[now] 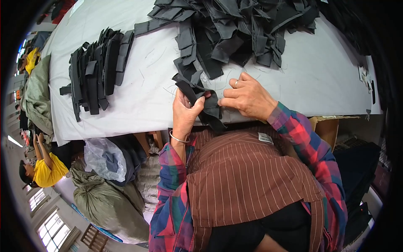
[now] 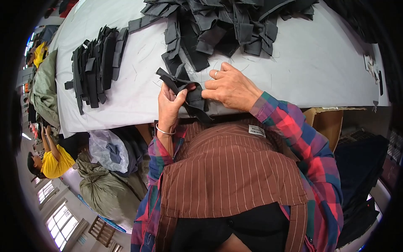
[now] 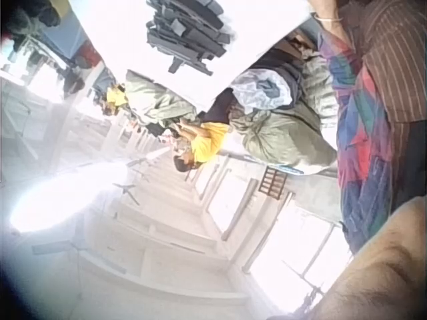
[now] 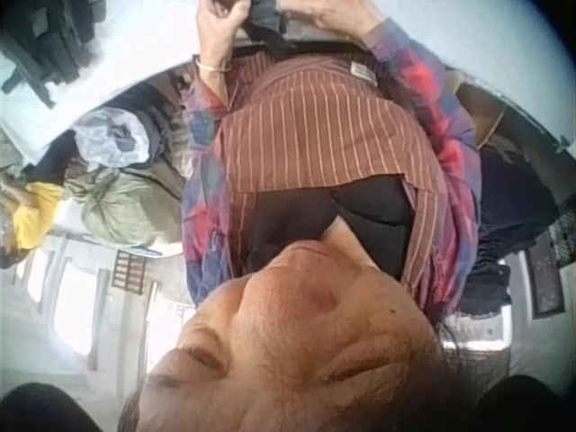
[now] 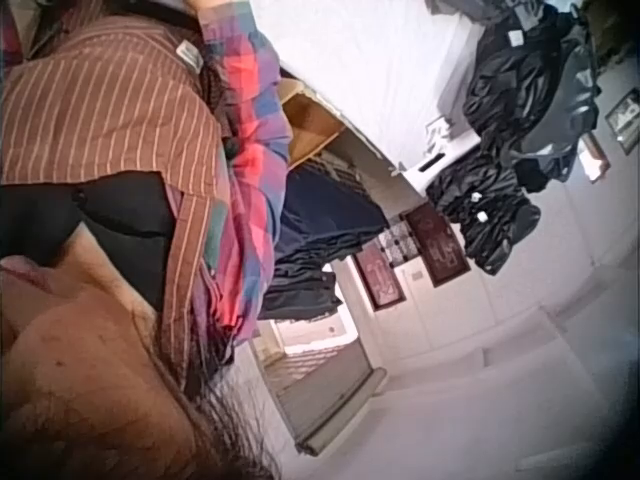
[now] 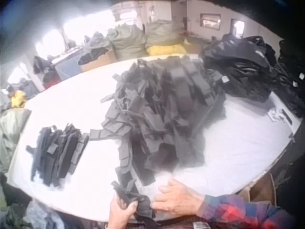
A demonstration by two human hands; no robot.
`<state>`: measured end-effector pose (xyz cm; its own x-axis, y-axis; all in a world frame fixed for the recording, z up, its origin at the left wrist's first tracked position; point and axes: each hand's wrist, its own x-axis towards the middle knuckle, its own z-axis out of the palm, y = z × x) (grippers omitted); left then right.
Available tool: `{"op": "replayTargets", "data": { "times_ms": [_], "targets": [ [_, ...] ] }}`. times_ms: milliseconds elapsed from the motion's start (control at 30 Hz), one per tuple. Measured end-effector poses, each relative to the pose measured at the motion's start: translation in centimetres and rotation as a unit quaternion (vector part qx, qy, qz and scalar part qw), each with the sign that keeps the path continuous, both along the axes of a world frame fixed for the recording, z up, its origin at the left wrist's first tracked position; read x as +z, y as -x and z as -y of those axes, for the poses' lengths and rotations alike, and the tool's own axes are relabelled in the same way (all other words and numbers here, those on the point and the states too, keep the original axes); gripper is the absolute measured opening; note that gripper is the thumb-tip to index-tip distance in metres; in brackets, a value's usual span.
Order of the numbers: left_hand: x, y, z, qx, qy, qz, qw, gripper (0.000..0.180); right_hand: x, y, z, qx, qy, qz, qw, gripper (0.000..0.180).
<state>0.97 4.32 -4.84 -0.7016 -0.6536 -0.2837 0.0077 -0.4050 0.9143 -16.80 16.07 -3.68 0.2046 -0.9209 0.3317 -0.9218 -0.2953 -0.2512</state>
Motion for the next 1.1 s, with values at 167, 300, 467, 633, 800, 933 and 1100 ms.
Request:
{"op": "replayTargets", "data": {
  "times_ms": [167, 300, 467, 633, 800, 933, 1100],
  "targets": [
    [0.0, 0.0, 0.0, -0.006, 0.009, 0.001, 1.0, 0.045, 0.0, 0.4, 0.3, 0.029, -0.002, -0.013, 1.0, 0.014],
    [0.0, 0.0, -0.1, 0.0, 0.01, -0.005, 1.0, 0.045, 0.0, 0.2, 0.3, 0.021, -0.013, -0.013, 1.0, 0.014],
    [-0.3, -0.3, 0.0, -0.001, 0.003, 0.0, 1.0, 0.045, -0.3, -0.2, -0.6, -0.045, -0.074, 0.093, 0.992, 0.009],
    [-0.1, -0.2, 0.1, -0.007, 0.0, 0.005, 1.0, 0.046, -0.4, -0.9, -1.1, -0.087, -0.074, 0.156, 0.981, 0.013],
    [0.0, -0.3, 0.1, -0.001, 0.002, 0.014, 1.0, 0.047, 0.0, -2.0, -0.6, -0.081, -0.049, 0.161, 0.982, 0.019],
    [0.0, -0.3, 0.1, -0.004, -0.003, 0.019, 1.0, 0.047, -0.4, -2.7, -0.4, -0.083, -0.032, 0.119, 0.989, 0.021],
    [-0.6, -0.5, 0.2, -0.001, 0.004, 0.014, 1.0, 0.049, -0.9, -3.2, 0.0, -0.091, 0.01, 0.084, 0.992, 0.023]
  ]
}}
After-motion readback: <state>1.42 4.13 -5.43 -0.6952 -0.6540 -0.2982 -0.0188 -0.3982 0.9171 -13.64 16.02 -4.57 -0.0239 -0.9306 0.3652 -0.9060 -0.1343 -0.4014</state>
